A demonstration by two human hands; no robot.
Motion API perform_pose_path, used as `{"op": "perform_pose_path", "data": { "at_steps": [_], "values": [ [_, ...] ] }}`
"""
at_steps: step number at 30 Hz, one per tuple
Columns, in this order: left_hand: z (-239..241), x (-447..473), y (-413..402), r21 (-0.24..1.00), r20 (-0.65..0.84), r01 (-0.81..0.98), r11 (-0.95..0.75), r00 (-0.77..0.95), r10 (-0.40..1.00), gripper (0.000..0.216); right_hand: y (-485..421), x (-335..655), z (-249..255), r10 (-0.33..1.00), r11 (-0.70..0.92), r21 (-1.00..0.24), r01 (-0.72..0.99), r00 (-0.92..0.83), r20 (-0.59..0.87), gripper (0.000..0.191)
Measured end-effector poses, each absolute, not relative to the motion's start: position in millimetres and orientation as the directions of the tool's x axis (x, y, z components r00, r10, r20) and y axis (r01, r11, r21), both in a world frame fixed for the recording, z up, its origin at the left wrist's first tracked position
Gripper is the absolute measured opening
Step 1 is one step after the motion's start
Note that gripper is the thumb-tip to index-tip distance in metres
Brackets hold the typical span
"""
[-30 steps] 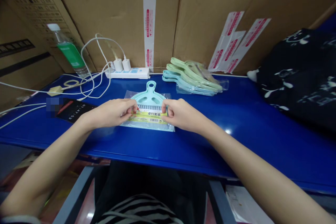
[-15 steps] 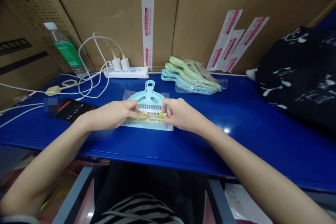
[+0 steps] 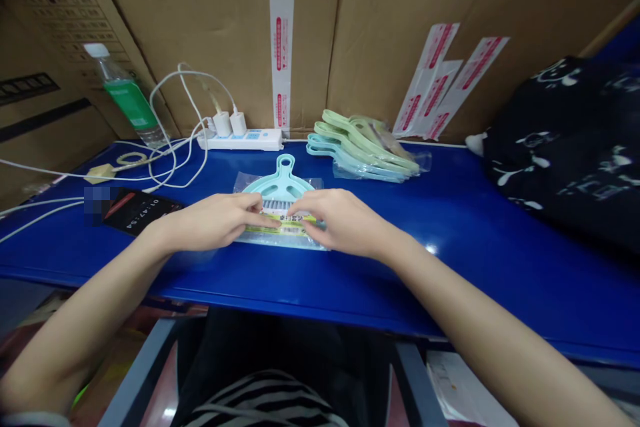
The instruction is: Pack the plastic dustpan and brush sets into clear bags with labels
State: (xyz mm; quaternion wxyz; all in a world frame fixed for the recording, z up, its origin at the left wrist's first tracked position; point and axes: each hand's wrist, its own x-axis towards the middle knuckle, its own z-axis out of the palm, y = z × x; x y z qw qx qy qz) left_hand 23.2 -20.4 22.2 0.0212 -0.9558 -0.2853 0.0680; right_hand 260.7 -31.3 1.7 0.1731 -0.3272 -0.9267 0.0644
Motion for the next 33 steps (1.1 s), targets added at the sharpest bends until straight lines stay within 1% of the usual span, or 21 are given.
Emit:
{"op": "perform_pose_path", "data": {
  "at_steps": [3, 6, 8, 11, 16, 20, 25, 29, 33],
  "values": [
    [23.0, 24.6, -21.2, -0.087, -0.126, 0.548, -0.832, 0.822, 0.555, 0.058, -35.4, 252.5, -2.9, 0.504, 0.855, -0.031, 0.518, -0.813, 0.293, 0.033],
    [23.2, 26.0, -22.3, -0.093, -0.124, 0.553, -0.828, 0.818, 0.561, 0.057, -37.8, 249.0, -5.6, 0.450, 0.855, 0.145, 0.498, -0.851, 0.269, 0.036],
    [23.2, 27.1, -23.5, -0.096, -0.129, 0.565, -0.819, 0.809, 0.573, 0.056, -39.0, 248.8, -6.3, 0.425, 0.847, 0.227, 0.480, -0.870, 0.251, 0.033],
    [23.5, 29.6, -26.3, -0.123, -0.148, 0.586, -0.800, 0.787, 0.599, 0.054, -41.0, 248.0, -6.9, 0.421, 0.828, 0.297, 0.476, -0.877, 0.231, 0.028],
    [24.4, 33.7, -29.5, -0.183, -0.142, 0.591, -0.786, 0.775, 0.616, 0.053, -43.5, 244.4, -7.3, 0.456, 0.805, 0.341, 0.486, -0.874, 0.169, 0.027],
    [23.7, 32.1, -28.1, -0.221, -0.136, 0.582, -0.782, 0.776, 0.616, 0.049, -41.6, 246.8, -4.2, 0.458, 0.812, 0.339, 0.475, -0.879, 0.134, 0.029],
    [24.0, 23.4, -26.7, -0.194, -0.118, 0.608, -0.770, 0.765, 0.634, 0.044, -35.1, 256.7, 1.5, 0.427, 0.842, 0.309, 0.442, -0.896, 0.119, 0.034],
    [25.6, 13.8, -24.7, -0.169, -0.139, 0.648, -0.743, 0.730, 0.669, 0.049, -32.5, 269.2, 4.2, 0.434, 0.845, 0.296, 0.445, -0.895, 0.104, 0.033],
    [27.3, 3.7, -21.9, -0.140, -0.124, 0.680, -0.720, 0.709, 0.694, 0.055, -34.4, 281.3, 3.7, 0.459, 0.833, 0.285, 0.474, -0.880, 0.123, 0.038]
  ]
}}
